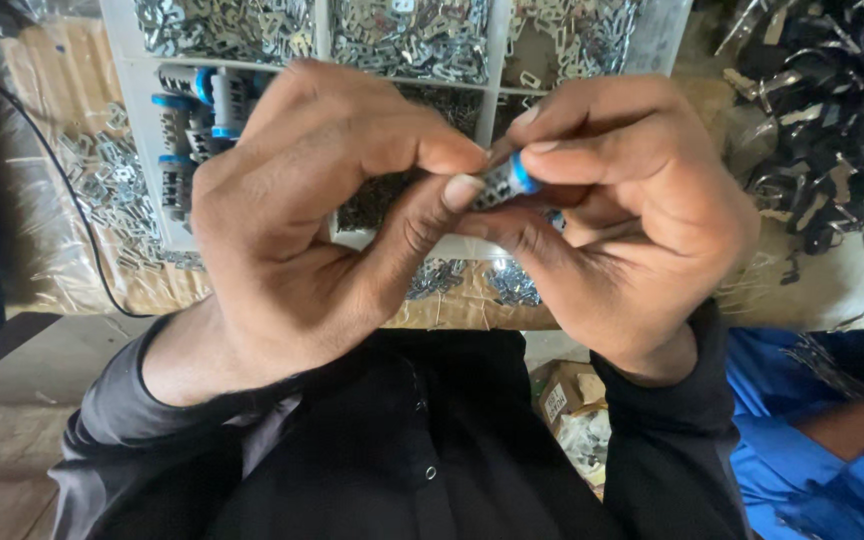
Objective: The person sits at a workbench assembling lock cylinders. They pick small key pins and springs from a compartment tray, insert them into a lock core held in their hands, and place finished cylinders with a pile of completed locks on the table.
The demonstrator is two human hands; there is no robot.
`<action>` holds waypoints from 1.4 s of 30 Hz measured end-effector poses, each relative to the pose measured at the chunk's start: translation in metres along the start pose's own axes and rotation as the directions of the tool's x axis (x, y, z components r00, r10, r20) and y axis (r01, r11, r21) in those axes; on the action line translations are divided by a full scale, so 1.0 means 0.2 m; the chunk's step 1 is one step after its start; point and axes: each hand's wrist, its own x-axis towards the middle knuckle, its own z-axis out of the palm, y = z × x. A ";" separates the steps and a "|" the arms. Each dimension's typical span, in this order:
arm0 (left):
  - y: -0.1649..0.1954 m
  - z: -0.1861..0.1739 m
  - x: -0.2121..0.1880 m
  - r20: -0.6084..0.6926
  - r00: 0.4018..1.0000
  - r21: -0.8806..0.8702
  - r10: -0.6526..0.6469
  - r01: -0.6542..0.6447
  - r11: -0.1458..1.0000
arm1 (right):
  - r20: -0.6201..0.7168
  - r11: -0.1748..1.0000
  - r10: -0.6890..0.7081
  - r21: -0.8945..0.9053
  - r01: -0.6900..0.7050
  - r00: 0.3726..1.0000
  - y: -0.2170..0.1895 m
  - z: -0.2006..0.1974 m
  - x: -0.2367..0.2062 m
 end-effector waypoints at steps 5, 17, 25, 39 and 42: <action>0.00 0.00 -0.01 0.015 1.000 0.032 0.015 -0.015 0.999 | -0.001 1.000 -0.014 -0.023 0.014 1.000 0.00 -0.01 0.00; -0.01 0.00 -0.01 0.024 0.999 0.042 0.042 -0.043 0.998 | -0.004 0.991 -0.092 -0.096 0.091 0.996 0.01 0.00 0.01; -0.01 0.00 0.00 0.035 0.997 0.063 0.070 -0.072 0.995 | 0.002 0.994 -0.061 -0.088 0.061 0.998 0.00 0.00 0.00; -0.01 -0.03 0.01 0.085 0.981 0.442 0.176 -0.196 0.876 | 0.007 0.998 -0.031 -0.051 0.032 0.999 0.01 -0.03 0.00; -0.04 -0.02 -0.04 0.064 0.988 0.251 0.139 -0.151 0.956 | 0.046 0.987 -0.092 -0.127 0.097 0.995 0.02 -0.03 0.01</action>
